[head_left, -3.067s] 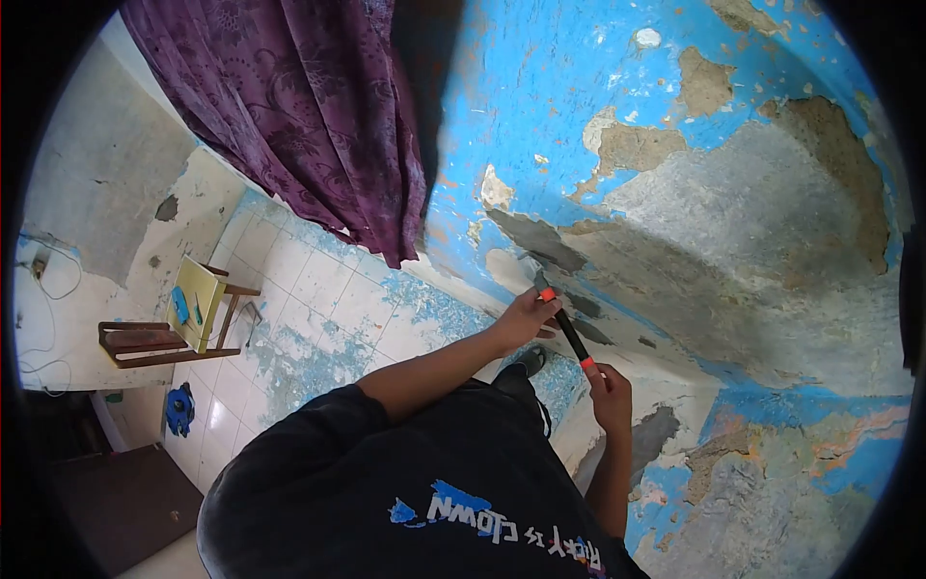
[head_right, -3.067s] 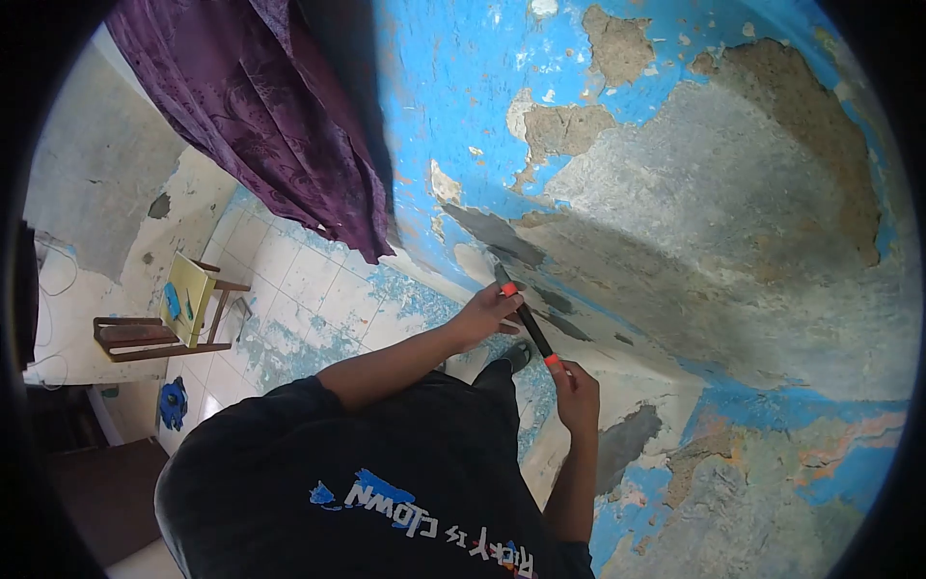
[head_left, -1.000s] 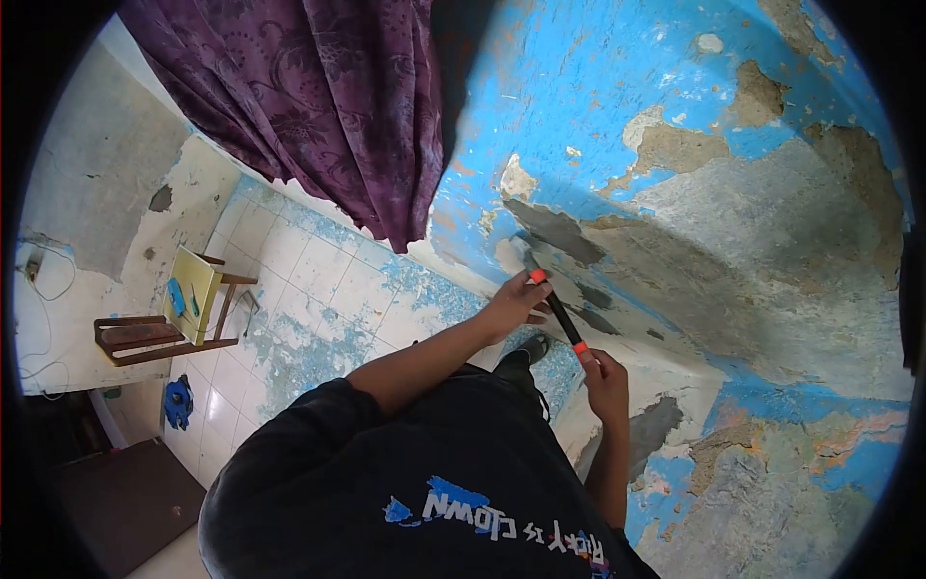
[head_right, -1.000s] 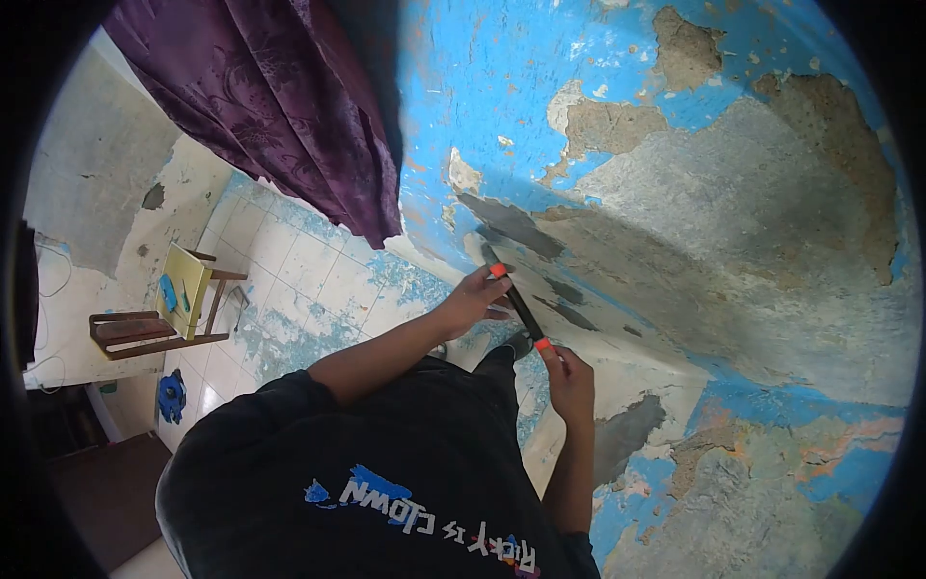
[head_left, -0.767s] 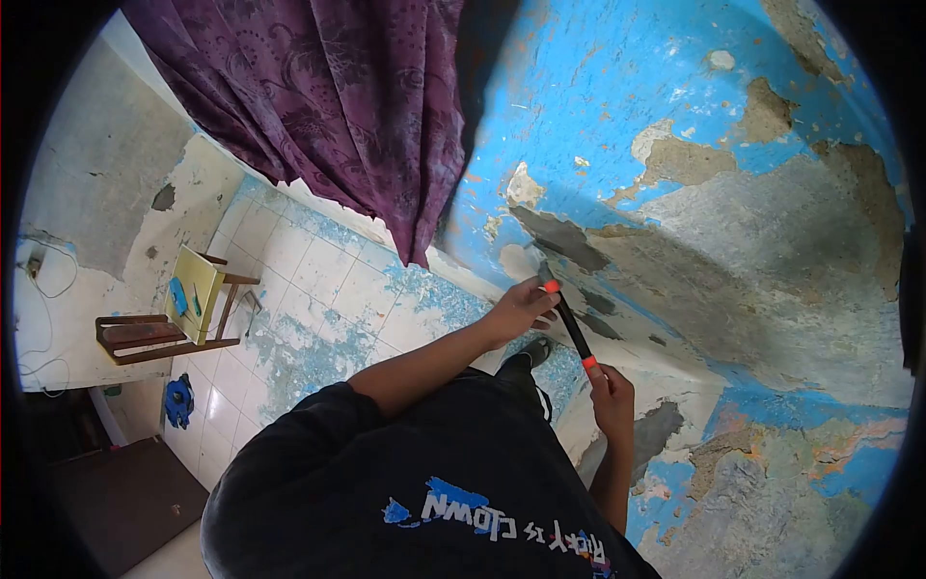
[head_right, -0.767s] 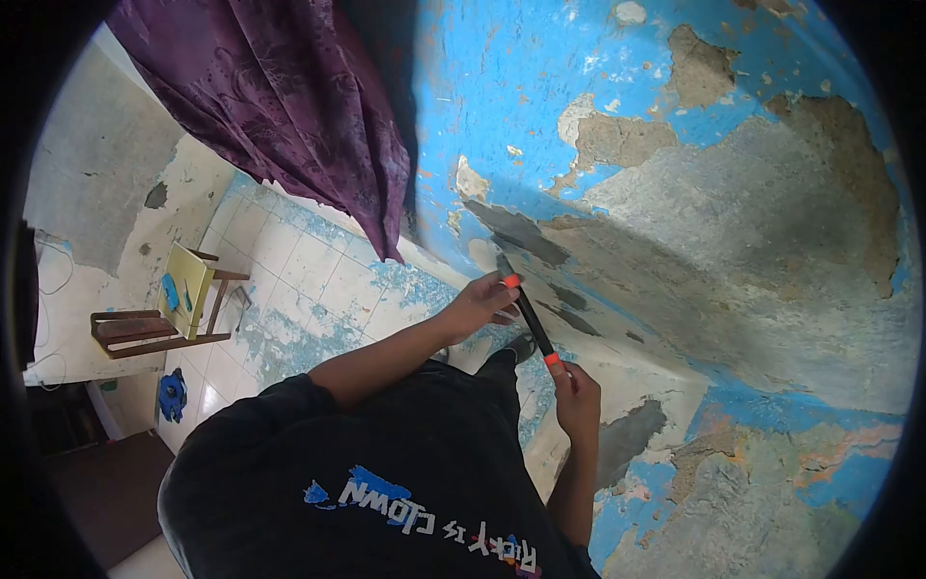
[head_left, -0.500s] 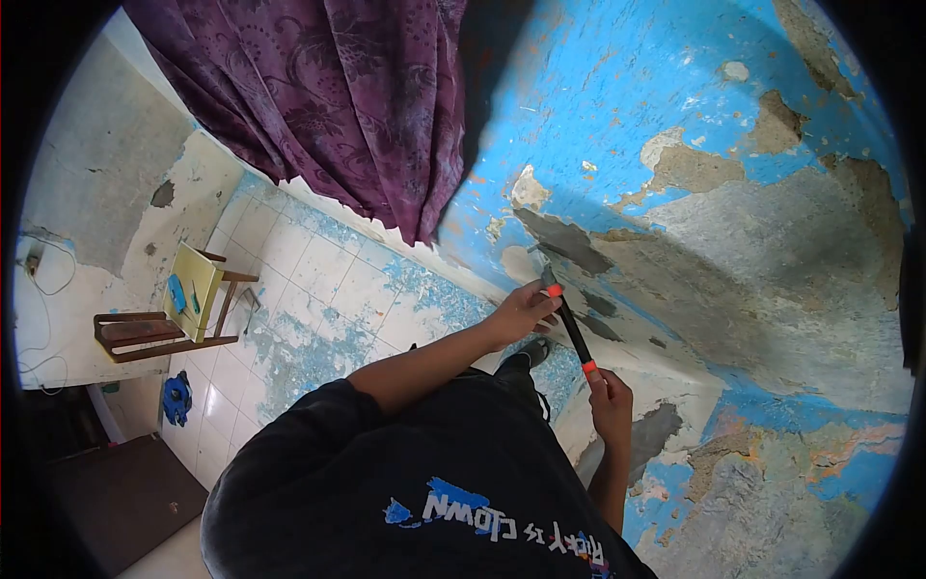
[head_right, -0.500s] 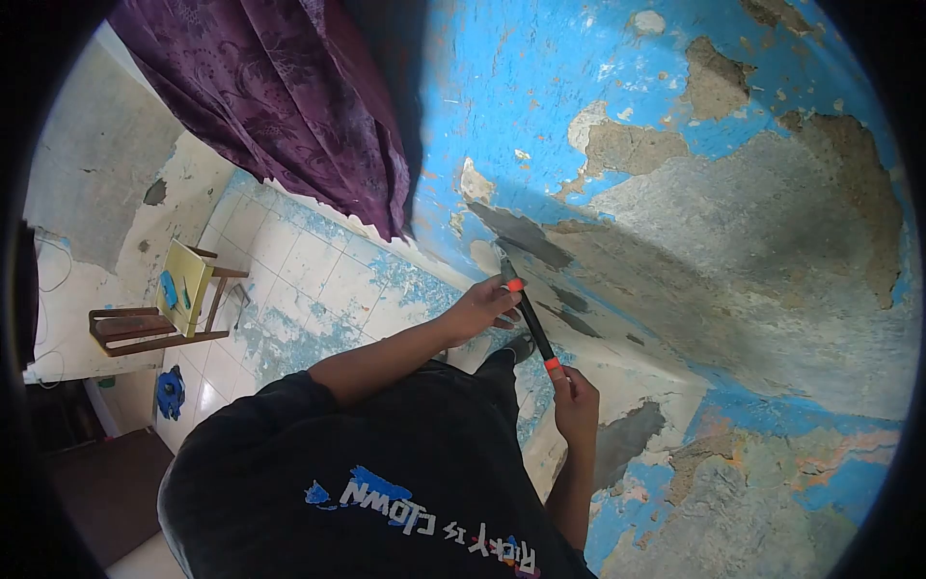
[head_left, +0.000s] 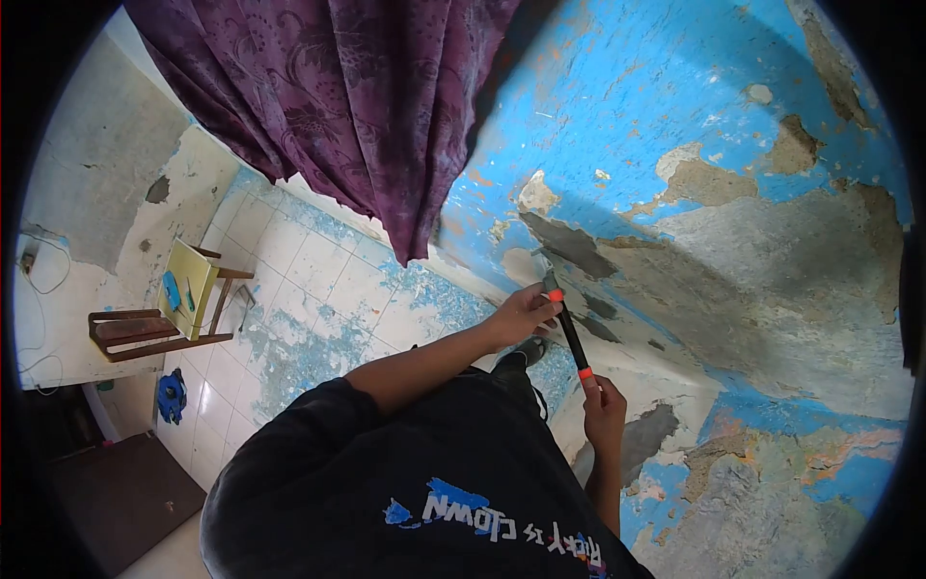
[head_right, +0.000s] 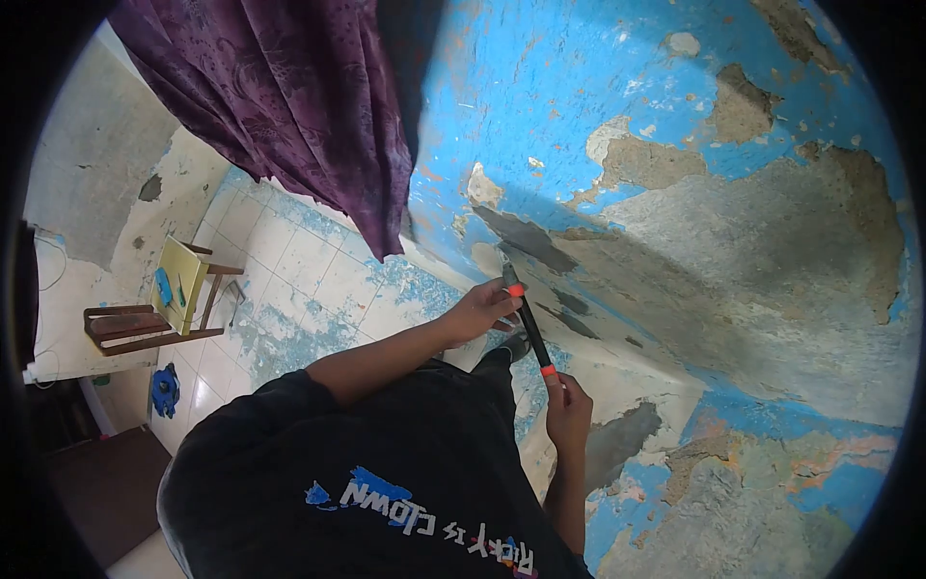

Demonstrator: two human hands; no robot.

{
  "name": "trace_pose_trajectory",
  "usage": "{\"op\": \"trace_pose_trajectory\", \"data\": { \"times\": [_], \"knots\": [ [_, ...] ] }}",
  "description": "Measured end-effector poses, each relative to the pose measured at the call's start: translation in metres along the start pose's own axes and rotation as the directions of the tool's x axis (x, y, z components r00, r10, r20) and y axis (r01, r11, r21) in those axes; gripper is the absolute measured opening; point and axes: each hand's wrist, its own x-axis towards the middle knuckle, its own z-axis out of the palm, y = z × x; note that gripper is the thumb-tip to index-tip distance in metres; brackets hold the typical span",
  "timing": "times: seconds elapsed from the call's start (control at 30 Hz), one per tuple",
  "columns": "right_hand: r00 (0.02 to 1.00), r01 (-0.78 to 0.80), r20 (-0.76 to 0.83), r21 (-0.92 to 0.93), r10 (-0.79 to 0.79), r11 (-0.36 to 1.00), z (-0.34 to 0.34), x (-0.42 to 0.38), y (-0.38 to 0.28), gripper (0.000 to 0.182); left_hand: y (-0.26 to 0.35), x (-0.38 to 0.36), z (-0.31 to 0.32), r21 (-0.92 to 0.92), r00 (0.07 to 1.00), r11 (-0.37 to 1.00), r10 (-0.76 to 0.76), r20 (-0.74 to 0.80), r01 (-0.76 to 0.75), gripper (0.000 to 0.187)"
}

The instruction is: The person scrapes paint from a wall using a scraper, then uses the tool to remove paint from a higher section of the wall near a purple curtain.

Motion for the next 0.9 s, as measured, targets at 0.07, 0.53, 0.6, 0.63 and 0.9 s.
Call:
{"op": "trace_pose_trajectory", "data": {
  "times": [0.07,0.53,0.6,0.63,0.9],
  "knots": [
    [1.0,-0.007,0.006,-0.006,0.007,1.0,0.002,0.0,-0.001,0.033,0.0,0.0,0.001,-0.018,1.0,1.0,0.014,-0.002,-0.014,0.039],
    [0.994,0.041,0.103,0.039,-0.044,0.998,0.029,0.025,-0.004,0.032,-0.009,0.0,0.0,-0.137,0.98,0.987,0.059,-0.193,-0.086,0.046],
    [0.993,0.046,0.102,0.071,-0.053,0.996,0.019,0.023,0.007,0.033,-0.012,-0.002,0.004,-0.122,0.989,0.991,0.03,-0.146,-0.049,0.045],
    [0.993,0.033,0.108,0.093,-0.043,0.995,0.013,0.021,0.01,0.033,-0.012,-0.004,0.006,-0.106,0.993,0.994,0.021,-0.115,-0.033,0.045],
    [0.982,-0.107,0.181,0.305,0.053,0.946,-0.002,0.007,-0.01,0.024,0.011,-0.005,0.018,-0.032,0.991,0.991,0.131,-0.036,-0.132,0.038]
  ]
}}
